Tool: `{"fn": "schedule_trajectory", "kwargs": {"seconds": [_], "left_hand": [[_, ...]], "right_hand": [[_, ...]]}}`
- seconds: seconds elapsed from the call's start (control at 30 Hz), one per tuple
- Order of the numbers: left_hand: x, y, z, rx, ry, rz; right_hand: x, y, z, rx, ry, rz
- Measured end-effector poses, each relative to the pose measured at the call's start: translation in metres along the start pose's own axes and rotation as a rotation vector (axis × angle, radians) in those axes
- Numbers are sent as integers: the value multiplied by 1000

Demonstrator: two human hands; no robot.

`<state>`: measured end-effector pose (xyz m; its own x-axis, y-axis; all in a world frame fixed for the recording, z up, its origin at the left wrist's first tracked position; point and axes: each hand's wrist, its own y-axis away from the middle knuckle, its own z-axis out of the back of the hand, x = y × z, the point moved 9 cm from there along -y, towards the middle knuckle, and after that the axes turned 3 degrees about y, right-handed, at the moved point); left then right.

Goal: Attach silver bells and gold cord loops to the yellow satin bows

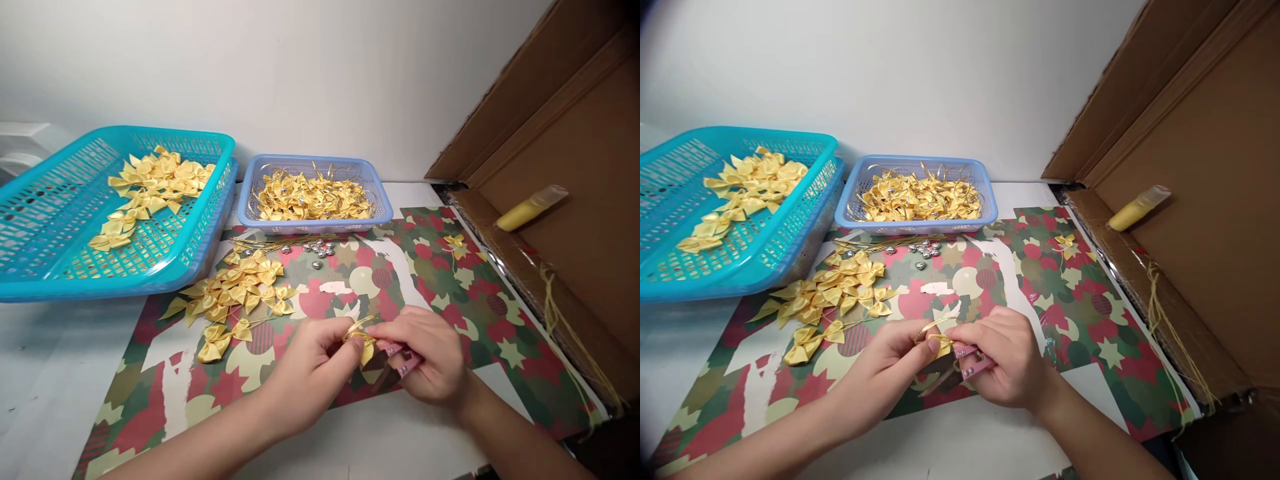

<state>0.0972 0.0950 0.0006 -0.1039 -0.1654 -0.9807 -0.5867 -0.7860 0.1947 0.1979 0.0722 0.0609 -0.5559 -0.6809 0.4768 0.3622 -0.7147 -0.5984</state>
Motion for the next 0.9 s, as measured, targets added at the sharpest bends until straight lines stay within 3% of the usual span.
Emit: {"fn": "schedule_trajectory", "kwargs": {"seconds": [0.27,0.4,0.57,0.73,0.9], "left_hand": [[-16,4,3,-57,-340,-197],[-17,4,2,-63,-377,-209],[-16,3,3,-61,-320,-176],[-6,1,14,-141,-129,-62],[4,2,24,-236,22,-11]], "right_hand": [[10,5,-1,27,144,123],[15,6,-1,35,219,191],[17,5,2,3,195,176],[8,1,19,-165,-1,-5],[-3,-4,12,-38,90,-82]]}}
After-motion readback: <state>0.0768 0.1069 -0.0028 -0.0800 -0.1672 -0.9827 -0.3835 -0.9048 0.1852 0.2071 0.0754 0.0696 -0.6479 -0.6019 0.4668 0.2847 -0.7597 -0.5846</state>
